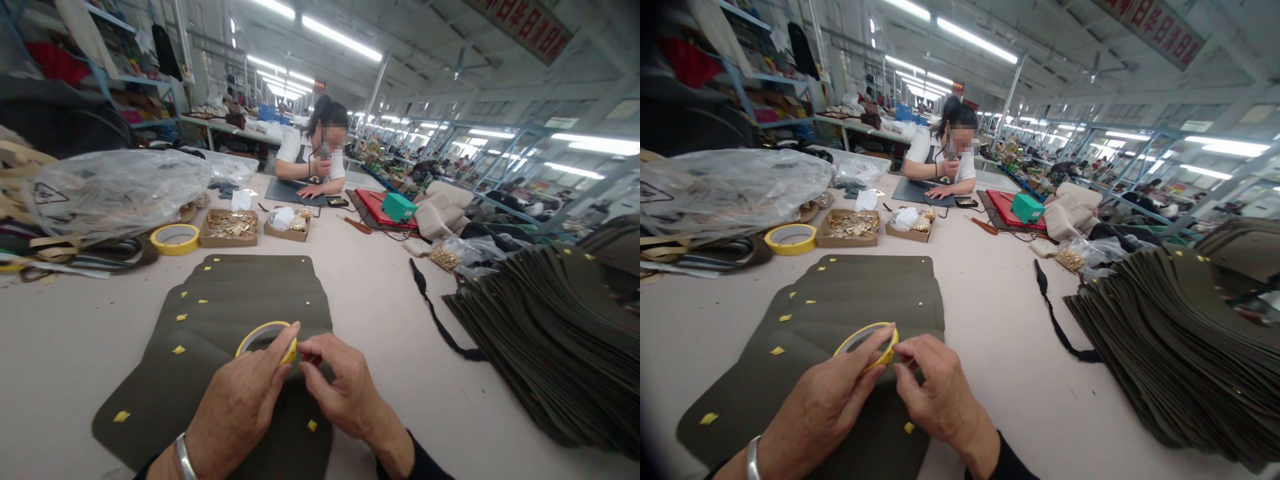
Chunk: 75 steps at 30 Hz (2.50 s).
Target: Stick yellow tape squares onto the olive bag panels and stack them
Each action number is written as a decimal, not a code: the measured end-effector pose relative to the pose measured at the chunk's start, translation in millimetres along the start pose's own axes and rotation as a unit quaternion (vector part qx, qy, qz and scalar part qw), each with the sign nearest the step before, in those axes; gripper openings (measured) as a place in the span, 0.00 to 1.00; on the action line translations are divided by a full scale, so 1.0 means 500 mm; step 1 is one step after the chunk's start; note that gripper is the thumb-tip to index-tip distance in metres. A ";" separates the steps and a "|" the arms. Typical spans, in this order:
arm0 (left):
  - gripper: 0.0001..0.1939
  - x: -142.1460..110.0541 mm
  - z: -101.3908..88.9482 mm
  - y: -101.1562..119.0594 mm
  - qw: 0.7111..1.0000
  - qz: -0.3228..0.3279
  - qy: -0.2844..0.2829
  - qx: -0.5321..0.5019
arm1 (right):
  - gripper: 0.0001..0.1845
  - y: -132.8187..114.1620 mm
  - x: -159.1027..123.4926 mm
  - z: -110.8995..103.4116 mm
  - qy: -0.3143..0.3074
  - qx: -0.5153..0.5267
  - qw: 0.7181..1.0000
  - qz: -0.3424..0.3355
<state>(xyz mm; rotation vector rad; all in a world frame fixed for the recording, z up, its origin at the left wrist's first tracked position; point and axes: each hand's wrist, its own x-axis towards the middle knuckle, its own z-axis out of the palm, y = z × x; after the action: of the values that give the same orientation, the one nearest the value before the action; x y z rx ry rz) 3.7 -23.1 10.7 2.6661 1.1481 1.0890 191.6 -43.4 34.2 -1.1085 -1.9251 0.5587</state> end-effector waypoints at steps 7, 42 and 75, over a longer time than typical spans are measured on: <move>0.22 -0.003 -0.003 0.010 0.999 0.026 0.003 0.040 | 0.08 0.006 0.011 0.013 -0.009 -0.066 0.997 -0.045; 0.08 -0.005 0.062 -0.004 0.969 -0.047 -0.238 0.034 | 0.08 0.115 0.013 -0.007 -0.038 -0.082 0.954 0.285; 0.09 0.008 0.044 -0.018 0.992 0.080 -0.059 0.078 | 0.07 0.075 0.006 -0.046 -0.237 -0.194 0.931 0.196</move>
<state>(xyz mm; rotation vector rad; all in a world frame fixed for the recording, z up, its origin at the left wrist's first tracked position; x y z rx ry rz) 13.8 -9.2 -6.3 2.9422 1.0573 0.8778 228.1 -22.0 22.0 -1.7648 -2.3052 0.7319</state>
